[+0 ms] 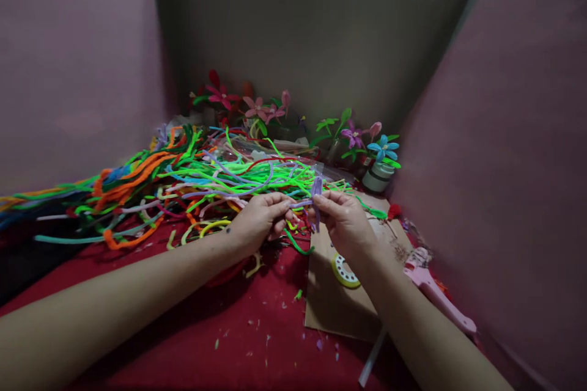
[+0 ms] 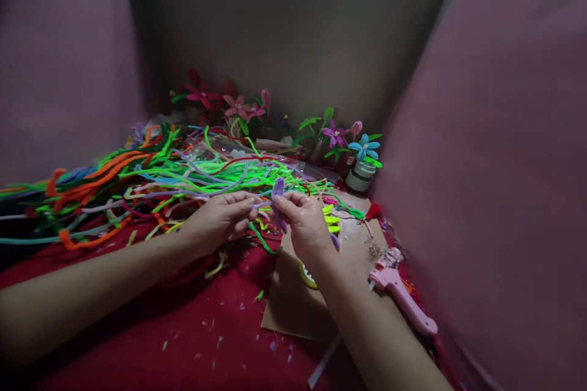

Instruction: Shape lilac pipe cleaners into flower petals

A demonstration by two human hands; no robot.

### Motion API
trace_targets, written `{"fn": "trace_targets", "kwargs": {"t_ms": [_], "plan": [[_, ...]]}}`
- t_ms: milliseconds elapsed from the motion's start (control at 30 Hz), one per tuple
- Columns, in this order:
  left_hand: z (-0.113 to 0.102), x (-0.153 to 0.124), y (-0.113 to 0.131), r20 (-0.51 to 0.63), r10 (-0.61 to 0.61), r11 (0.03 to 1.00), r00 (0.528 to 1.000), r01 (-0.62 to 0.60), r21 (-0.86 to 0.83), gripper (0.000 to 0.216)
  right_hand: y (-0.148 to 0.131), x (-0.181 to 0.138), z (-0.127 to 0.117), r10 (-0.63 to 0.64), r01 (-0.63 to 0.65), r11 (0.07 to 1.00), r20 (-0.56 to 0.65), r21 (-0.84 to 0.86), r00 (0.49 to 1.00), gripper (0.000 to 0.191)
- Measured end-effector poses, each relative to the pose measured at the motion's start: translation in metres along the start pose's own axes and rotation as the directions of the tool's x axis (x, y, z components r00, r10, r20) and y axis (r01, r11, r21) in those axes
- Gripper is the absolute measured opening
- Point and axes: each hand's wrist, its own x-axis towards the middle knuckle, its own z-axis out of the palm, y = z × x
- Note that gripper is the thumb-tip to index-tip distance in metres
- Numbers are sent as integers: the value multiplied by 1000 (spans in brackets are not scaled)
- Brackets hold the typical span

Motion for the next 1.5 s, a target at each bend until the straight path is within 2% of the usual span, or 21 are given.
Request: {"fn": "trace_targets", "kwargs": {"t_ms": [133,267,333,433,500,533,567,633,700,733,800,900,1000,1133,1267,1500], "plan": [[-7,-2,5,16,5,998,1000,-6,56,28,13,-2,1,-28,27,996,-13,-81,1000,20],[-5,-3,11,91,82,939,993,-107,327,22,19,-7,1,-62,50,975,-51,-218,997,19],[-4,-3,11,116,164,862,980,-199,466,16,20,-10,2,-80,56,955,-70,-291,994,18],[-1,-4,8,129,347,656,929,-339,675,15,20,-13,5,-94,56,935,-93,-350,991,20],[0,-5,7,147,446,551,883,-400,733,14,21,-14,6,-70,33,951,-112,-306,991,20],[0,-5,8,153,461,542,874,-413,732,13,22,-14,6,-48,15,965,-120,-261,992,20],[-1,-5,9,145,446,568,883,-404,717,13,22,-13,6,-16,-9,980,-125,-201,992,20],[-6,-2,13,74,333,712,940,-302,634,16,23,-12,4,64,-72,995,-133,-63,989,21],[-12,1,15,-32,181,891,983,-150,428,21,22,-10,2,137,-130,990,-138,63,981,23],[-15,3,15,-69,114,950,991,-88,299,22,22,-9,1,160,-144,982,-140,119,977,24],[-16,5,10,-85,17,995,996,-8,101,18,23,-7,1,168,-138,971,-147,194,975,23],[-7,3,-1,28,-87,995,996,86,46,17,25,-6,3,131,-98,968,-134,231,982,21],[10,-5,-8,136,-141,990,981,141,9,21,28,-9,7,104,-79,974,-112,214,988,21],[23,-12,-4,163,-214,973,963,226,-55,16,31,-15,9,50,-40,995,-114,95,992,22],[23,-15,0,199,-312,928,929,343,-143,11,32,-18,9,-73,57,994,-165,-96,984,17],[22,-19,-7,286,-374,885,882,432,-174,11,33,-19,10,-116,83,981,-184,-174,976,14]]}}
